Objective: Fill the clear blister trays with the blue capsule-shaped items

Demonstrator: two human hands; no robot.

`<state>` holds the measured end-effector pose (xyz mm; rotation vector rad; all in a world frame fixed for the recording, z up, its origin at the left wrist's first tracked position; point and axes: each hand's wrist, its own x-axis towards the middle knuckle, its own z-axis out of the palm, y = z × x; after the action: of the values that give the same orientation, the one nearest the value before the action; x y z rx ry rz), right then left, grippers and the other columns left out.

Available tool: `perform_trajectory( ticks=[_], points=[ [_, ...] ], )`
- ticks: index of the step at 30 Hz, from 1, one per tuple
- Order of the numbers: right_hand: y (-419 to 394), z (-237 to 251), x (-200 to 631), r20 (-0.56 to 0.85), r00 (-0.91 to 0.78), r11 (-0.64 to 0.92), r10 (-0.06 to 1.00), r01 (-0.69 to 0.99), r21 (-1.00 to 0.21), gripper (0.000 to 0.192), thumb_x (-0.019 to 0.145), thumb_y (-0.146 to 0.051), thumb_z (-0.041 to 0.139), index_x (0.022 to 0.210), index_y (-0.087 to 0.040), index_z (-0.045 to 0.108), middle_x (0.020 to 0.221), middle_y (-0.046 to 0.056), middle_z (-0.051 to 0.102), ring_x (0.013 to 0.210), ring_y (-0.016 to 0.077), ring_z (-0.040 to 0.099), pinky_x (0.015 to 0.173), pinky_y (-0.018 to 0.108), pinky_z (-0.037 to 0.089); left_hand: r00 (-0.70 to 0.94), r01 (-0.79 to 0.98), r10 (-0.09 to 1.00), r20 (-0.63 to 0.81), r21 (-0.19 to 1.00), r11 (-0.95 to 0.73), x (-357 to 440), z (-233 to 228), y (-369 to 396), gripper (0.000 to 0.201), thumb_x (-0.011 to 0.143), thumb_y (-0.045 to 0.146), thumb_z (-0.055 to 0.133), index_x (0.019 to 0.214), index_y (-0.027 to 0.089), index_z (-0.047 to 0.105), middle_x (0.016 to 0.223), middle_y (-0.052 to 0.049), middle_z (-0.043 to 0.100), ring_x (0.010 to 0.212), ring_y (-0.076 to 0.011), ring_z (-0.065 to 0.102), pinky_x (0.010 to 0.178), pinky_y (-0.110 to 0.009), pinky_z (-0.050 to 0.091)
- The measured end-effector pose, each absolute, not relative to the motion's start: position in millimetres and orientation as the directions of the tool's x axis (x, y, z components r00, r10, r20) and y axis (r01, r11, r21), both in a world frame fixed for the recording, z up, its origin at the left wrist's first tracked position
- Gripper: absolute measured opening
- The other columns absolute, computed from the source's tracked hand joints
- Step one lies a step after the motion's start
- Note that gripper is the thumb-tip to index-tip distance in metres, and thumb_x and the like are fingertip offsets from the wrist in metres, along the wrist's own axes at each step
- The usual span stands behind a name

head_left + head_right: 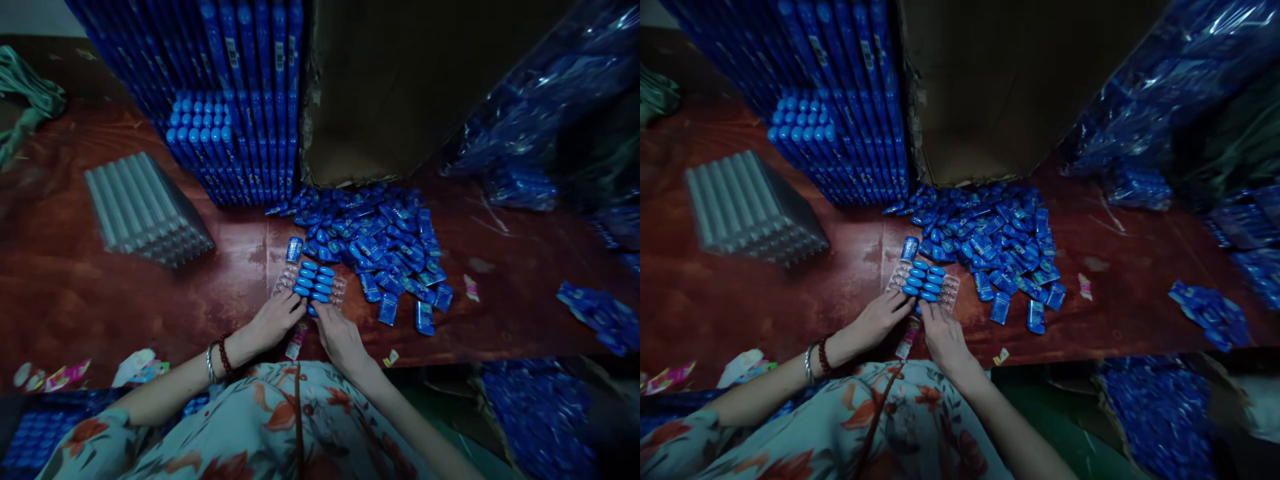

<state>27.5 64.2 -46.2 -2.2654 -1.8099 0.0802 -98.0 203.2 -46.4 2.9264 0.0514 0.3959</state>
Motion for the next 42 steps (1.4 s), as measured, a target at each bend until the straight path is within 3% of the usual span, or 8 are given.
perform_trajectory(
  ticks=[3,7,12,19,25,30,34,42],
  points=[
    [57.4,-56.6,27.2,0.279,0.290,-0.227,0.916,0.945,-0.236,0.023,0.093,-0.016,0.042,0.107,-0.013,0.060,0.092,0.008,0.065,0.082,0.0160,0.058,0.072,0.026,0.043,0.915,0.048,0.110,0.387,0.166,-0.985,-107.1,-55.0,200.4,0.037,0.091,0.012,0.037,0.126,0.015,0.049,0.111,-0.014,0.056,0.090,-0.0216,0.055,0.072,-0.034,0.051],
    [63.2,-50.5,24.9,0.316,0.279,-0.268,0.907,0.960,-0.080,0.020,0.090,-0.018,0.050,0.105,-0.015,0.063,0.088,0.008,0.065,0.082,0.0198,0.053,0.067,0.032,0.035,0.802,0.124,0.345,0.488,0.429,-0.895,-100.1,-59.1,222.8,0.028,0.092,0.024,0.044,0.117,0.024,0.058,0.105,-0.008,0.056,0.091,-0.0186,0.056,0.077,-0.031,0.050],
    [75.7,-40.0,28.0,0.297,0.211,-0.207,0.931,0.977,-0.048,0.014,0.090,-0.019,0.052,0.096,-0.015,0.063,0.080,0.007,0.064,0.083,0.0207,0.054,0.070,0.033,0.035,0.682,0.377,0.670,0.293,0.645,-0.665,-40.8,-66.4,285.2,0.042,0.089,0.036,0.050,0.125,0.013,0.048,0.106,-0.012,0.056,0.099,-0.0223,0.056,0.087,-0.037,0.047],
    [43.6,-49.6,64.2,0.379,0.476,-0.399,0.794,0.877,-0.266,0.026,0.095,-0.031,0.043,0.111,-0.016,0.057,0.090,0.006,0.065,0.079,0.0165,0.060,0.071,0.027,0.044,0.828,0.428,0.553,-0.096,0.746,-0.511,7.7,-61.9,323.7,0.039,0.064,0.019,0.077,0.099,0.015,0.060,0.095,-0.007,0.063,0.089,-0.0228,0.059,0.084,-0.033,0.046],
    [32.6,-64.8,108.4,0.067,0.705,-0.708,0.706,0.705,0.031,0.043,0.090,-0.035,0.044,0.125,-0.009,0.050,0.102,0.018,0.058,0.087,0.0272,0.057,0.065,0.034,0.045,0.648,0.392,0.760,0.052,0.833,-0.391,-48.9,-49.3,313.1,0.022,0.079,0.026,0.062,0.096,0.015,0.053,0.084,-0.003,0.060,0.076,-0.0152,0.056,0.071,-0.027,0.047],
    [26.3,-67.5,107.6,0.048,0.753,-0.678,0.656,0.615,-0.402,0.039,0.090,-0.030,0.038,0.123,-0.013,0.049,0.104,0.016,0.060,0.088,0.0250,0.060,0.074,0.038,0.048,0.430,0.105,0.903,-0.011,0.994,-0.037,-119.4,-39.2,260.8,0.039,0.069,0.034,0.072,0.100,0.018,0.056,0.097,-0.004,0.062,0.085,-0.0147,0.060,0.073,-0.026,0.052],
    [11.7,-51.0,88.3,-0.133,0.854,-0.479,0.503,0.148,-0.865,0.040,0.086,-0.046,0.049,0.114,-0.018,0.048,0.082,0.007,0.064,0.064,0.0179,0.062,0.058,0.031,0.050,0.387,0.081,0.879,-0.279,0.960,0.269,-140.3,-45.4,222.2,0.048,0.067,0.040,0.072,0.106,0.017,0.056,0.097,-0.004,0.062,0.076,-0.0143,0.061,0.063,-0.027,0.054],
    [12.3,-41.7,48.3,-0.224,0.611,-0.355,0.759,0.101,-0.929,0.035,0.086,-0.044,0.053,0.109,-0.019,0.048,0.071,0.001,0.065,0.060,0.0136,0.061,0.057,0.025,0.051,0.414,0.177,0.890,-0.191,0.976,0.127,-137.0,-58.2,210.6,0.034,0.074,0.035,0.068,0.100,0.019,0.053,0.092,-0.001,0.061,0.083,-0.0122,0.059,0.075,-0.023,0.049]
  ],
)
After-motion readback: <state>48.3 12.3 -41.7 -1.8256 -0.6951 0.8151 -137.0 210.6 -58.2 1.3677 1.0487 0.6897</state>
